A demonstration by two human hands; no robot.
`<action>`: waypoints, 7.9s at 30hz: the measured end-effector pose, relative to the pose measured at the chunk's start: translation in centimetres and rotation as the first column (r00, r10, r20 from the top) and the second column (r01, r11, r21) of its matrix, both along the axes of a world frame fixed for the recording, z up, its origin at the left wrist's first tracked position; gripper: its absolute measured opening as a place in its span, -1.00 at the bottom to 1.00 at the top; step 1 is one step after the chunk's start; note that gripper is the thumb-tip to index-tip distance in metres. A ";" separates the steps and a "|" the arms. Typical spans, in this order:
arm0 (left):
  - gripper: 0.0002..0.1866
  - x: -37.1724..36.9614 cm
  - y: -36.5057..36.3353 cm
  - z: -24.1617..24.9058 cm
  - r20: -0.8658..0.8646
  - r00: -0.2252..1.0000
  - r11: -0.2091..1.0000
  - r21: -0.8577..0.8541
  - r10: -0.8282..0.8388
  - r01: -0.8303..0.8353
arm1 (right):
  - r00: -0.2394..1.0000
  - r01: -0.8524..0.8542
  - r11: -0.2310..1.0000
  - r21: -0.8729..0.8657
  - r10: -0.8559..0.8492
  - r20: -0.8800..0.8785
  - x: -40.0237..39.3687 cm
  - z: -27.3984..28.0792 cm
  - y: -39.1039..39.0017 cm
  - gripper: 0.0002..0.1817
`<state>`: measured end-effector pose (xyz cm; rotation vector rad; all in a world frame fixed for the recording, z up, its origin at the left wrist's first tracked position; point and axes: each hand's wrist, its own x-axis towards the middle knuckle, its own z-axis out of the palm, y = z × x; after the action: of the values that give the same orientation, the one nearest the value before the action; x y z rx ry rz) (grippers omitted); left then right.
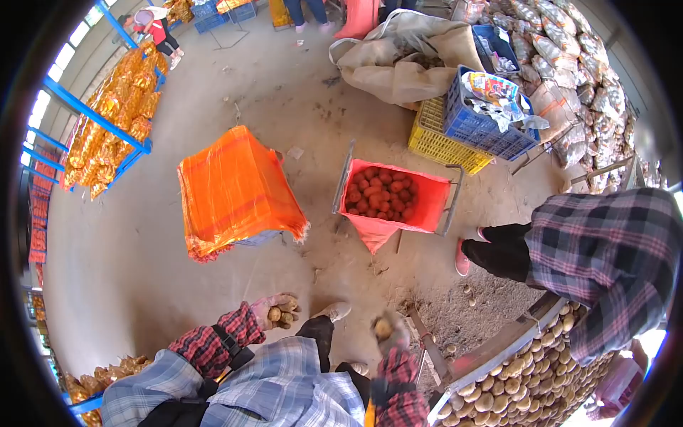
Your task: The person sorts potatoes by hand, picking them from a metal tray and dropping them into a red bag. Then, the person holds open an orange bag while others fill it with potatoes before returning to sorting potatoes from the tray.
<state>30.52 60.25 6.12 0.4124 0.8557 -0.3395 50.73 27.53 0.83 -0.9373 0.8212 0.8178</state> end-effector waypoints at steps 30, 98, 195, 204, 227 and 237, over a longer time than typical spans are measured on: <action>-0.56 5.2 -1.3 -2.1 -0.057 0.902 0.881 -0.193 0.429 -0.431 | 0.632 -0.664 0.700 -0.263 0.714 0.302 27.6 -10.2 22.4 -0.83; -0.57 40.9 -8.6 1.2 0.202 0.286 0.336 0.287 -0.937 0.897 | 0.495 0.763 0.515 0.391 -0.854 0.160 -2.2 11.7 -1.3 -0.64; 0.02 3.2 -64.0 9.9 -0.684 -0.435 -0.420 0.715 -0.586 -0.559 | 0.984 -0.175 -0.108 -0.979 -0.040 -0.172 -47.5 8.1 -53.2 -0.49; -0.11 -0.2 -66.9 9.1 -0.497 -0.595 -0.225 0.852 -0.631 -0.472 | 0.974 -0.042 -0.302 -0.952 -0.224 0.028 -53.4 9.7 -44.7 -0.40; -0.06 -2.8 -62.8 8.0 -0.570 -0.640 -0.216 0.809 -0.516 -0.546 | 0.984 -0.179 -0.167 -0.970 -0.028 -0.177 -46.3 11.2 -56.6 -0.18; -0.07 -13.4 -68.6 6.3 -0.371 -0.712 -0.226 0.929 -0.596 -0.294 | 0.988 0.088 -0.420 -0.903 -0.075 0.132 -50.3 12.2 -44.4 -0.40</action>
<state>17.10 -8.38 12.47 2.0652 -1.6251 -1.0136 0.47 -16.86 13.06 -2.4699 1.6355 -0.5142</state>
